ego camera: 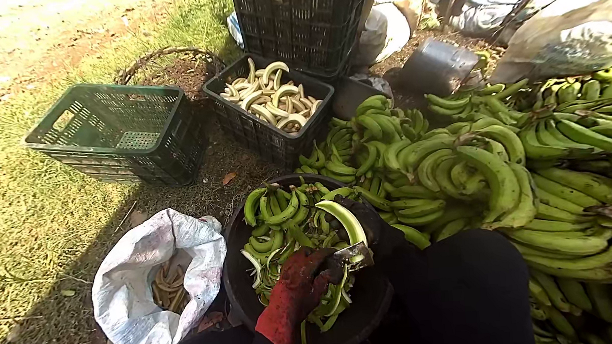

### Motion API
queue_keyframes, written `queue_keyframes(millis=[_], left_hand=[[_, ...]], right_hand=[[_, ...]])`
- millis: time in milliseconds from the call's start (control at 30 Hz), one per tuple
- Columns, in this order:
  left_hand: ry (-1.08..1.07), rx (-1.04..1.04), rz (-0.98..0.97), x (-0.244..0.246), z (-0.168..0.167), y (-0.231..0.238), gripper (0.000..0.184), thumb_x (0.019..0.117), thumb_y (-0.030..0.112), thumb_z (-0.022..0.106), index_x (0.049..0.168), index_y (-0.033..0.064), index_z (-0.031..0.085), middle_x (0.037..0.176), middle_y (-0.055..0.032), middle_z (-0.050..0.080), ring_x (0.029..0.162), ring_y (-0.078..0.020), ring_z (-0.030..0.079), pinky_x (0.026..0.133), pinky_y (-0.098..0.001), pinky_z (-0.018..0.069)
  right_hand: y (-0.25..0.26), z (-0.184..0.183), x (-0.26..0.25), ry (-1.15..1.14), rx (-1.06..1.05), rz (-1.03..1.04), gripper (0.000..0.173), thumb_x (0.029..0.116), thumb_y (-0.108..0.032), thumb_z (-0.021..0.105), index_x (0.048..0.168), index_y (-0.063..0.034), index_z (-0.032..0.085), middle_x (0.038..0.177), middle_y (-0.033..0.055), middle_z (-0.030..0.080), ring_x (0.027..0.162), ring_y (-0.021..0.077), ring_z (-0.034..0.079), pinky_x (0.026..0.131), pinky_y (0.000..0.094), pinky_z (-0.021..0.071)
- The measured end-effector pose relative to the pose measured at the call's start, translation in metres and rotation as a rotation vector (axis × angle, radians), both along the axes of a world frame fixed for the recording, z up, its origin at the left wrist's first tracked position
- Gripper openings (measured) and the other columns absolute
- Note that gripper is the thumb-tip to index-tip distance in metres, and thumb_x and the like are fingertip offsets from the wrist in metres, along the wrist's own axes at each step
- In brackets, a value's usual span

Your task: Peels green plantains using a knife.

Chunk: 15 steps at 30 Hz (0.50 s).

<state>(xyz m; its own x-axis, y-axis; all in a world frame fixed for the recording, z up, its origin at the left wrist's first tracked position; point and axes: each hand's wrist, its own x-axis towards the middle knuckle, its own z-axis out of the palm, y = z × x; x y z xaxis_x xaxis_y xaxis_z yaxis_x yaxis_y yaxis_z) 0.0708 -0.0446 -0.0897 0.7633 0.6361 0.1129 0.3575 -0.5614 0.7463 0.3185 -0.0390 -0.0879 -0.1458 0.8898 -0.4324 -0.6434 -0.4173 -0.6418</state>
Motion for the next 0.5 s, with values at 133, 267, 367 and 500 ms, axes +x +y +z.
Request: queue_keyframes(millis=[133, 267, 367, 500], left_hand=[[0.034, 0.063, 0.047, 0.004, -0.001, 0.007, 0.042, 0.0996, 0.048, 0.058, 0.133, 0.0239, 0.068, 0.111, -0.0131, 0.069, 0.104, -0.0295, 0.067, 0.094, -0.0520, 0.0539], [0.004, 0.231, 0.338, 0.014, -0.006, 0.010, 0.046, 0.0965, 0.049, 0.059, 0.124, 0.0156, 0.073, 0.108, -0.0179, 0.071, 0.099, -0.0365, 0.069, 0.086, -0.0570, 0.0554], [-0.025, 0.223, 0.581, 0.017, -0.009, 0.019, 0.043, 0.0948, 0.039, 0.061, 0.125, 0.0092, 0.072, 0.110, -0.0210, 0.070, 0.100, -0.0386, 0.069, 0.088, -0.0564, 0.0556], [0.046, -0.085, 0.625, 0.005, -0.002, 0.032, 0.041, 0.1007, 0.023, 0.057, 0.139, 0.0099, 0.061, 0.124, -0.0216, 0.065, 0.117, -0.0363, 0.063, 0.104, -0.0522, 0.0494]], right_hand=[[-0.003, 0.013, -0.024, -0.050, 0.004, -0.037, 0.047, 0.1122, -0.038, 0.027, 0.120, -0.0070, 0.061, 0.084, 0.0081, 0.067, 0.060, 0.0121, 0.062, 0.050, 0.0234, 0.0528], [-0.013, -0.031, -0.054, -0.064, 0.323, -0.215, 0.041, 0.1104, -0.024, 0.030, 0.131, 0.0001, 0.056, 0.106, 0.0091, 0.071, 0.090, 0.0134, 0.070, 0.082, 0.0299, 0.0592], [-0.027, -0.022, -0.073, -0.335, 0.257, -0.252, 0.041, 0.1116, -0.020, 0.030, 0.140, 0.0001, 0.052, 0.122, 0.0087, 0.066, 0.108, 0.0109, 0.065, 0.095, 0.0288, 0.0550], [-0.037, -0.013, -0.062, -0.394, 0.241, -0.141, 0.048, 0.1117, -0.026, 0.024, 0.140, -0.0053, 0.056, 0.120, 0.0055, 0.067, 0.094, 0.0088, 0.064, 0.081, 0.0241, 0.0551]])
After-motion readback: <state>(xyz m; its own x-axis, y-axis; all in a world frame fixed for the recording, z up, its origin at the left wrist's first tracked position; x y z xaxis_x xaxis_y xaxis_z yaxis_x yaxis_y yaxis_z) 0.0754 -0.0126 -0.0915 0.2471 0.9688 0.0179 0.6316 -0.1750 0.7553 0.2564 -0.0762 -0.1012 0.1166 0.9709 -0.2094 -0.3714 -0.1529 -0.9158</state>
